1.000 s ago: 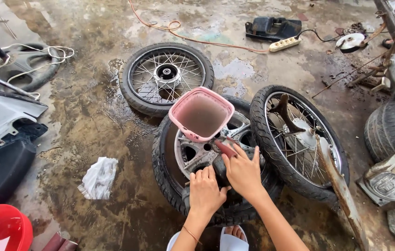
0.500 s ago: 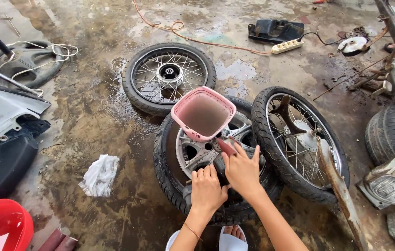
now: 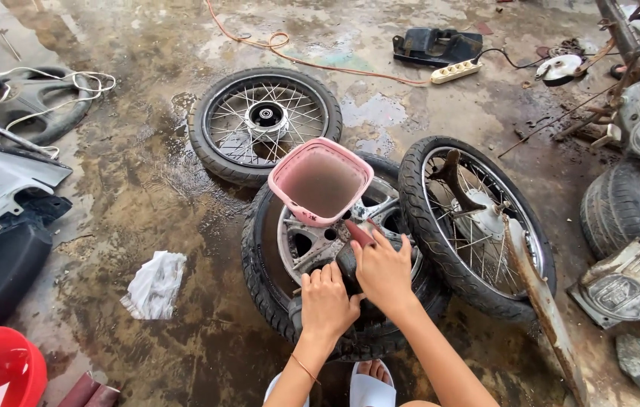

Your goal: The person scrubs a motorcycle brake caliper with a red abrasive block while holding it over a motorcycle wheel. A pink container filled with water is placed on the wheel rim. The person repeatedly dips the caliper into the water and continues scrubbing its surfaces.

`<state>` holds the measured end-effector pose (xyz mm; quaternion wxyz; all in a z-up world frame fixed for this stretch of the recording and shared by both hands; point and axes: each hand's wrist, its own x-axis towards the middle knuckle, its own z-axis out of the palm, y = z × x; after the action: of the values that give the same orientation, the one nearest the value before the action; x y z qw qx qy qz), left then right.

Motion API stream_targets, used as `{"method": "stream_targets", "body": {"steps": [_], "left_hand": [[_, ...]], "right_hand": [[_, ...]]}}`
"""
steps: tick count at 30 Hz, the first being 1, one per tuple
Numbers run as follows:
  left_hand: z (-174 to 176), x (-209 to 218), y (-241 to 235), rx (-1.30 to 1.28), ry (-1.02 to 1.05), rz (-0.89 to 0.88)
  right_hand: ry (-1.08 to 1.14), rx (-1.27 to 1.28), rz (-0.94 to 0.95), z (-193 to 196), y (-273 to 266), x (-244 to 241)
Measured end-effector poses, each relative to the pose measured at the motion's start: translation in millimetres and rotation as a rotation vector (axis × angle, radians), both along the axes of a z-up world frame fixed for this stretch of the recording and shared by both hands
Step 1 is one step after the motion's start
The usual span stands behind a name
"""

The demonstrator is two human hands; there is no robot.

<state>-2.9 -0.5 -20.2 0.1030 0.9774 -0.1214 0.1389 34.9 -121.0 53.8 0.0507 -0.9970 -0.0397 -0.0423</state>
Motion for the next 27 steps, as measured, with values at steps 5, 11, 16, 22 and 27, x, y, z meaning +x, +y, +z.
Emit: {"method": "stream_targets", "body": {"steps": [5, 11, 16, 22, 27], "left_hand": [[2, 2, 0, -0.008, 0.030, 0.008], [11, -14, -7, 0.022, -0.001, -0.027], [6, -7, -4, -0.076, -0.097, -0.009], [-2, -18, -12, 0.066, 0.035, -0.010], [-1, -16, -12, 0.099, 0.033, 0.015]], "right_hand": [[-0.399, -0.177, 0.156, 10, -10, -49], [-0.034, 0.085, 0.043, 2, -18, -8], [-0.271, -0.179, 0.307, 6, -4, -56], [-0.147, -0.014, 0.126, 5, -16, -22], [0.020, -0.047, 0.145, 29, -10, -13]]}}
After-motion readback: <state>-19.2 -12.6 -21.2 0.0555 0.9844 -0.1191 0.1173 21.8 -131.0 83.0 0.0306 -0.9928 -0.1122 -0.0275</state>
